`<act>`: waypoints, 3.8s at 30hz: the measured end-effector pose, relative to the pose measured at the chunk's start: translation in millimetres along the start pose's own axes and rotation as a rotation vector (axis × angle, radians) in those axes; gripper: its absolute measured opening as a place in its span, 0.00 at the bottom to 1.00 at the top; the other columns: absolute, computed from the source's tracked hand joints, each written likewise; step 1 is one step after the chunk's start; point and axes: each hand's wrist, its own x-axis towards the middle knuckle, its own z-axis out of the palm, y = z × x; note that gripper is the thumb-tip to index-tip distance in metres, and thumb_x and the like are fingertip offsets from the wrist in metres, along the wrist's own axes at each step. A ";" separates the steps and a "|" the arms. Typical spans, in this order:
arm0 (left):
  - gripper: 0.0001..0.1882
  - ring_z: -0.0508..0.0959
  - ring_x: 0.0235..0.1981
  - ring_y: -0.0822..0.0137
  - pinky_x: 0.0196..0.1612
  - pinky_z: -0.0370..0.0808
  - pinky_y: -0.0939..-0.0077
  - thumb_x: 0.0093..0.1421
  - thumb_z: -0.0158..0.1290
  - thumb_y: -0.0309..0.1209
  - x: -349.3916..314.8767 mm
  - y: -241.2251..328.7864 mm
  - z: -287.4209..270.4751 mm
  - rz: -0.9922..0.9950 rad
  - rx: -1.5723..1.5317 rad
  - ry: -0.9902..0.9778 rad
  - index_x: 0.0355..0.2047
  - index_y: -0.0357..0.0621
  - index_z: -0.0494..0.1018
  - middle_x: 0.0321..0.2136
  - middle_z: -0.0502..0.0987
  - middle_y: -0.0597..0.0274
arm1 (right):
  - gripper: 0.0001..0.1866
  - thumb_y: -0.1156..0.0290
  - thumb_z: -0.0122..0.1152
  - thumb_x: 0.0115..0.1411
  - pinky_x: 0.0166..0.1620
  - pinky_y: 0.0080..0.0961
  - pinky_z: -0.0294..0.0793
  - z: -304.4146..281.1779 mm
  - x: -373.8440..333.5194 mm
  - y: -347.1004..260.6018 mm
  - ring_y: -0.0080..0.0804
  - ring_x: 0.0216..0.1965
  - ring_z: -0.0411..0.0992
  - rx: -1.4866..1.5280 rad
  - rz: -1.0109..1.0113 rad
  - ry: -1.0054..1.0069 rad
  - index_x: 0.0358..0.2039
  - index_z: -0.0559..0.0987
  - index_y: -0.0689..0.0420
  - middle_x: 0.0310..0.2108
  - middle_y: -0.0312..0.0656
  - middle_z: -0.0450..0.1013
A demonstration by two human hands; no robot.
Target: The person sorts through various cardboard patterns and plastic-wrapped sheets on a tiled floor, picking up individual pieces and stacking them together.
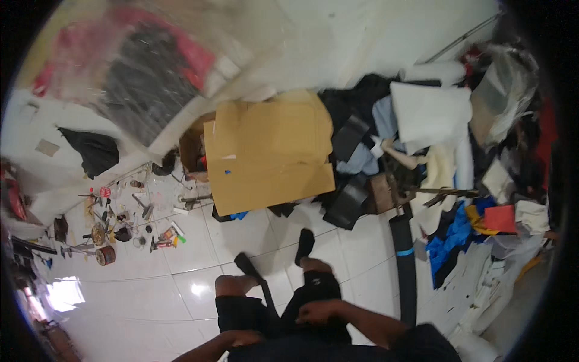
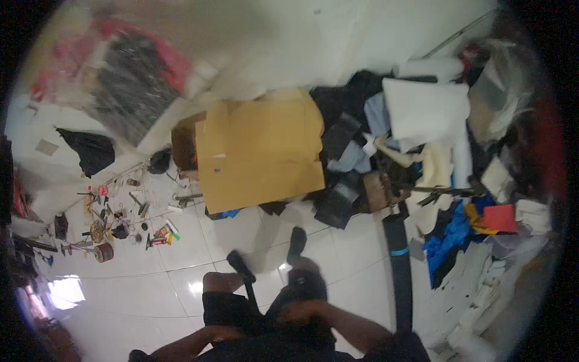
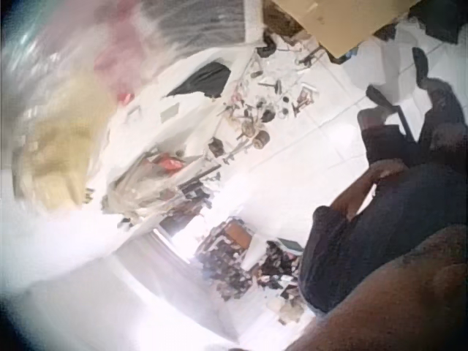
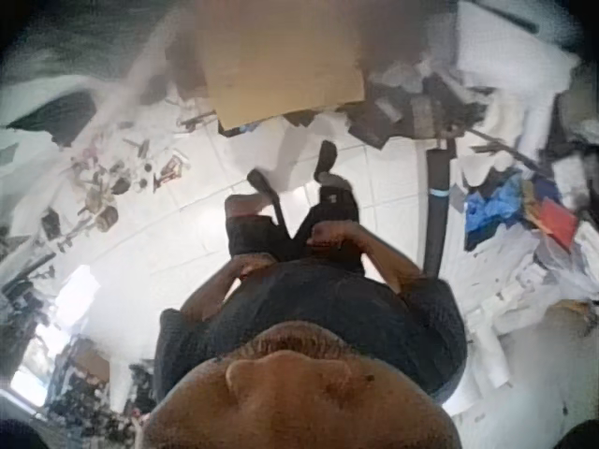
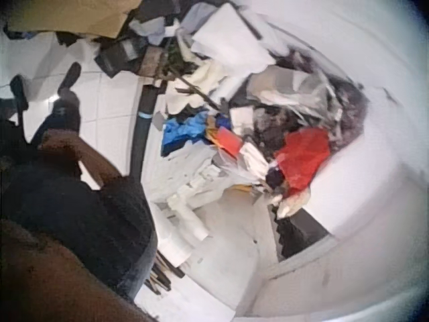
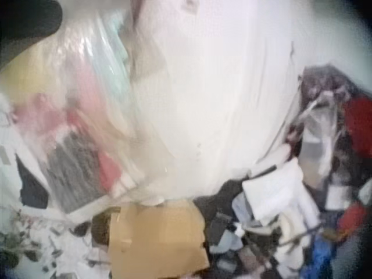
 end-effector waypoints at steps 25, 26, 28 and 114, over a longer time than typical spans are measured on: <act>0.20 0.78 0.32 0.55 0.35 0.75 0.62 0.48 0.53 0.23 202.9 -83.8 -372.3 0.174 1.507 1.660 0.44 0.44 0.72 0.36 0.76 0.54 | 0.19 0.61 0.56 0.64 0.37 0.27 0.78 -349.3 174.5 163.2 0.31 0.38 0.76 0.286 -0.720 1.038 0.49 0.71 0.61 0.38 0.40 0.73; 0.18 0.78 0.30 0.54 0.33 0.75 0.61 0.49 0.53 0.23 193.1 -72.1 -377.0 0.132 1.517 1.738 0.43 0.44 0.73 0.32 0.77 0.55 | 0.20 0.61 0.56 0.64 0.37 0.26 0.77 -355.8 166.5 150.5 0.30 0.37 0.76 0.280 -0.751 1.072 0.50 0.70 0.61 0.39 0.40 0.73; 0.12 0.77 0.25 0.55 0.28 0.73 0.59 0.52 0.53 0.24 176.5 -44.3 -392.2 0.074 1.566 1.853 0.39 0.47 0.73 0.25 0.75 0.56 | 0.20 0.62 0.58 0.62 0.36 0.24 0.74 -364.8 157.6 123.0 0.28 0.36 0.75 0.226 -0.797 1.116 0.50 0.70 0.61 0.39 0.40 0.73; 0.12 0.76 0.32 0.63 0.35 0.71 0.64 0.55 0.52 0.33 123.3 61.1 -497.0 -0.163 2.039 2.207 0.39 0.50 0.67 0.31 0.73 0.65 | 0.15 0.61 0.63 0.53 0.39 0.43 0.72 -483.6 180.2 -76.1 0.53 0.35 0.73 -0.823 -0.797 1.882 0.35 0.74 0.57 0.31 0.52 0.75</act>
